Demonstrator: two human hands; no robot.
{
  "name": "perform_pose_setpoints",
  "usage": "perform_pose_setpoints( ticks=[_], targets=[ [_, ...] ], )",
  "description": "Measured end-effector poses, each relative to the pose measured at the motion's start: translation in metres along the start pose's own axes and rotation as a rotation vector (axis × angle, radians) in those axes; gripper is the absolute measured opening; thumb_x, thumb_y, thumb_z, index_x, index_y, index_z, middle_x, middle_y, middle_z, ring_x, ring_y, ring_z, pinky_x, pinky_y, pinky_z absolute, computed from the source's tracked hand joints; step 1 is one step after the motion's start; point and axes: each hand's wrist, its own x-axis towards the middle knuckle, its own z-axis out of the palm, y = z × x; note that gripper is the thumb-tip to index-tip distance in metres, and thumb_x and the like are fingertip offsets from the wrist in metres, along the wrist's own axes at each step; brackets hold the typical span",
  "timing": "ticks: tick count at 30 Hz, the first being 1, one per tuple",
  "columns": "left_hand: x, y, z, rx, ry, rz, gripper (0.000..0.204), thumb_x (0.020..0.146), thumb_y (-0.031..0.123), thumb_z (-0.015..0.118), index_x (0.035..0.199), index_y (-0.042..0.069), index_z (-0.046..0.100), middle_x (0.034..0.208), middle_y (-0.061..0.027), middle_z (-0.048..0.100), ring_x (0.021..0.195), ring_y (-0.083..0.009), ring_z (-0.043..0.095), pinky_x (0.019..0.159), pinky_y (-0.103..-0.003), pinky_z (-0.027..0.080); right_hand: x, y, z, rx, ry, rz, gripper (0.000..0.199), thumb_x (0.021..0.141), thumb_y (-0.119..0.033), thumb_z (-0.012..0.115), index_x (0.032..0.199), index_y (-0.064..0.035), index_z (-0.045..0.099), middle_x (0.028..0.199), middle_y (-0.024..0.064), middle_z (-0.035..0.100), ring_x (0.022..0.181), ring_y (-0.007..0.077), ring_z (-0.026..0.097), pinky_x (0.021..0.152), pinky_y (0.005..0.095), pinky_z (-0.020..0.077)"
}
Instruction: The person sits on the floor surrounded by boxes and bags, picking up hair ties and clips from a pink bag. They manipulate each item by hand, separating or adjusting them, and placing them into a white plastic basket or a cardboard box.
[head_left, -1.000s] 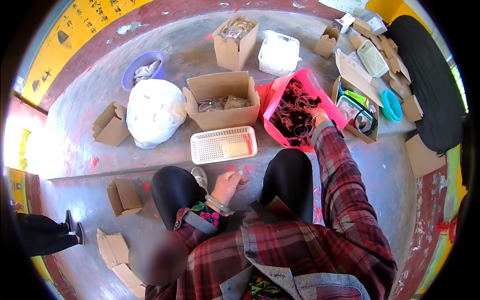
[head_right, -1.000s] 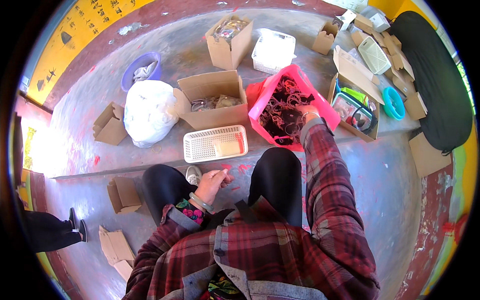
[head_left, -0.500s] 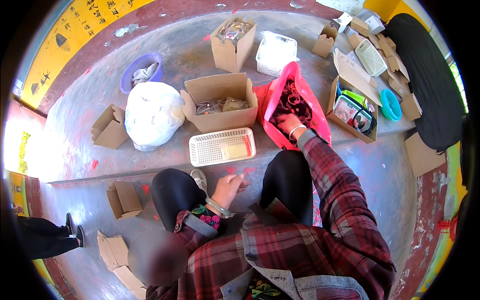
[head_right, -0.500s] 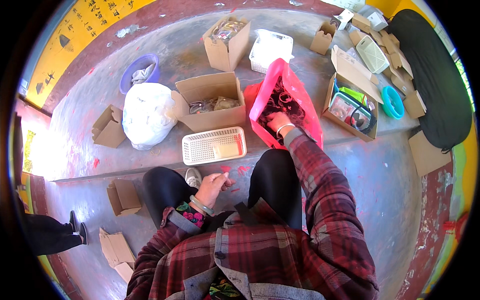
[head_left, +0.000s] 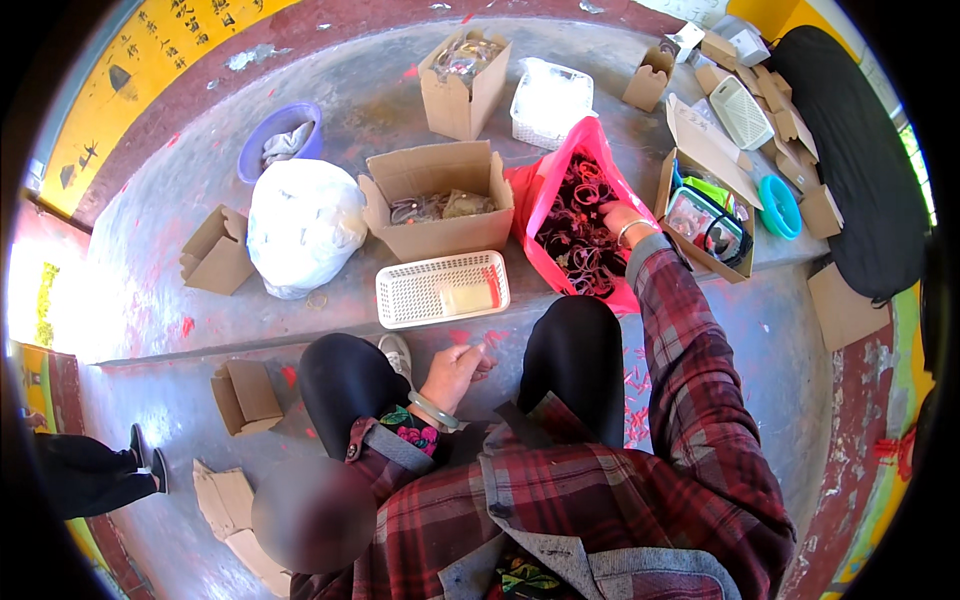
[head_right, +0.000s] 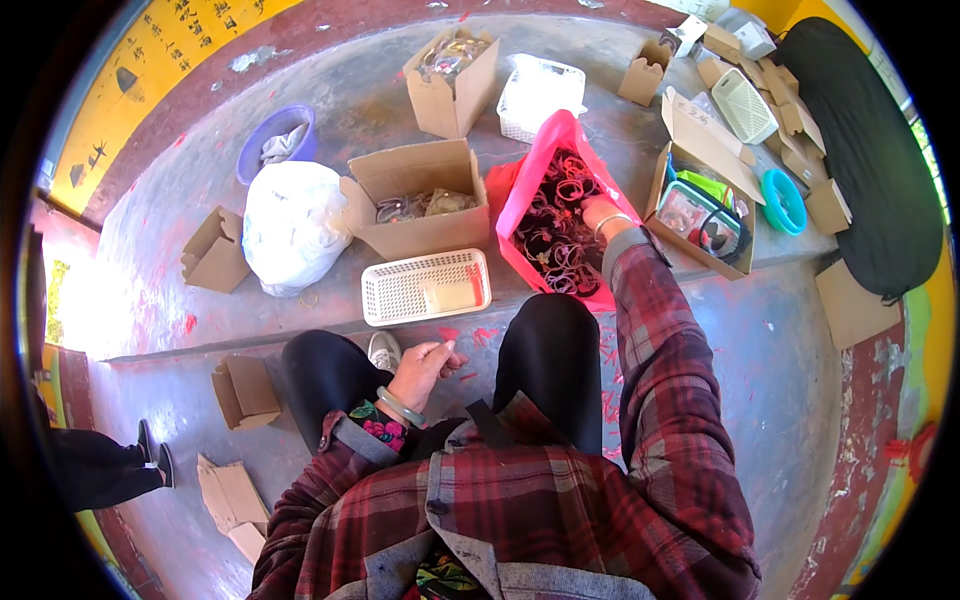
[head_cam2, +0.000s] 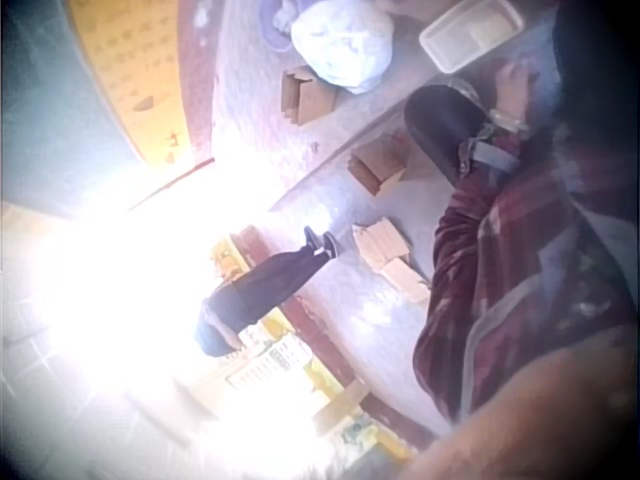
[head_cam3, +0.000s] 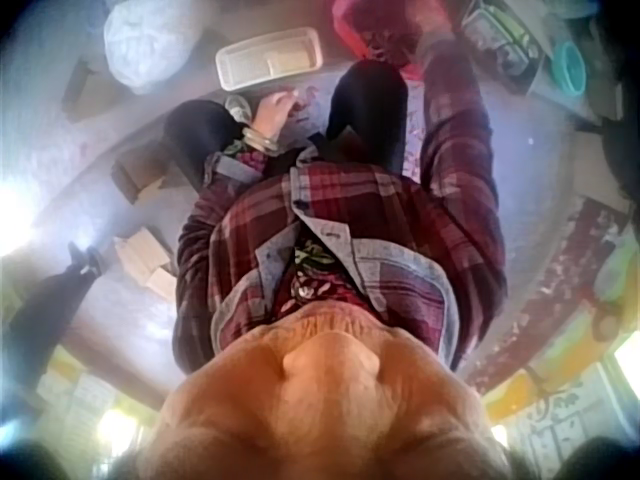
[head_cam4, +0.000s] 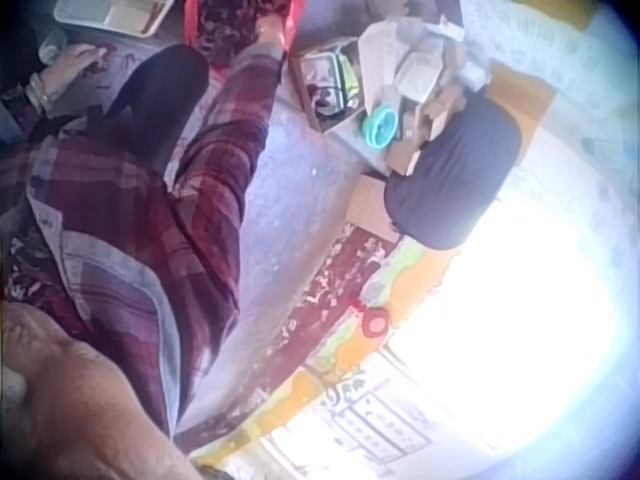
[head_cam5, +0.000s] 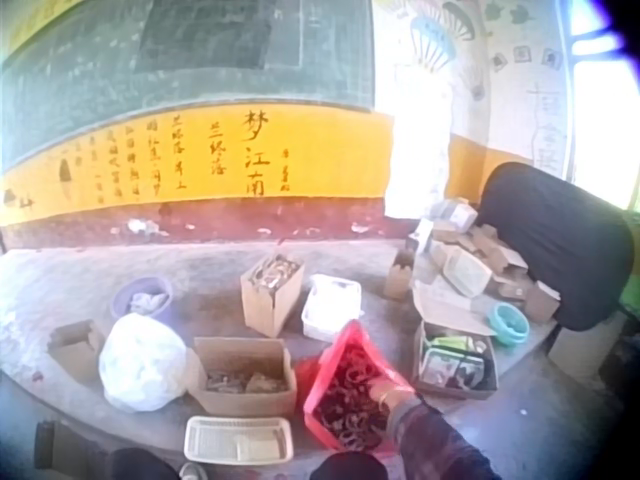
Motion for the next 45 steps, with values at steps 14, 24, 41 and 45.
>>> perform_pose_setpoints(
  ticks=[14, 24, 41, 45],
  targets=[
    [0.005, -0.004, 0.0, -0.012, -0.006, -0.021, 0.031, 0.089, 0.028, 0.051, 0.077, 0.001, 0.061, 0.084, -0.008, 0.065, 0.069, -0.009, 0.053, 0.065, -0.023, 0.042, 0.001, 0.033, 0.042, -0.283, -0.049, 0.26, 0.049, 0.07, -0.026, 0.061, 0.114, -0.0044, 0.054, 0.117, 0.0192, 0.054, 0.108, 0.0323, 0.052, 0.09, 0.0387, 0.0432],
    [0.007, -0.005, -0.001, -0.003, -0.01, -0.031, 0.031, 0.089, 0.029, 0.051, 0.079, 0.0, 0.061, 0.085, -0.0078, 0.065, 0.069, -0.0096, 0.053, 0.066, -0.024, 0.042, 0.006, 0.043, 0.068, -0.269, -0.082, 0.419, 0.077, 0.064, -0.029, 0.069, 0.13, -0.0044, 0.037, 0.121, 0.0223, 0.049, 0.112, 0.035, 0.049, 0.092, 0.0412, 0.0413],
    [0.011, -0.007, -0.004, 0.045, -0.006, -0.045, 0.031, 0.088, 0.027, 0.051, 0.082, -0.001, 0.062, 0.081, -0.0068, 0.064, 0.07, -0.0101, 0.055, 0.065, -0.023, 0.042, 0.014, 0.044, 0.067, -0.117, -0.217, 0.271, 0.07, 0.063, -0.045, 0.067, 0.117, -0.003, 0.053, 0.116, 0.0195, 0.055, 0.104, 0.0321, 0.055, 0.085, 0.0373, 0.0456],
    [0.012, -0.009, -0.002, 0.027, -0.017, -0.052, 0.03, 0.089, 0.026, 0.05, 0.081, -0.001, 0.062, 0.082, -0.0073, 0.065, 0.07, -0.0106, 0.056, 0.066, -0.023, 0.042, 0.002, 0.047, 0.048, 0.024, -0.206, 0.25, 0.068, 0.061, -0.04, 0.067, 0.116, -0.0022, 0.053, 0.11, 0.0198, 0.058, 0.099, 0.0317, 0.058, 0.083, 0.037, 0.0461]
  ],
)
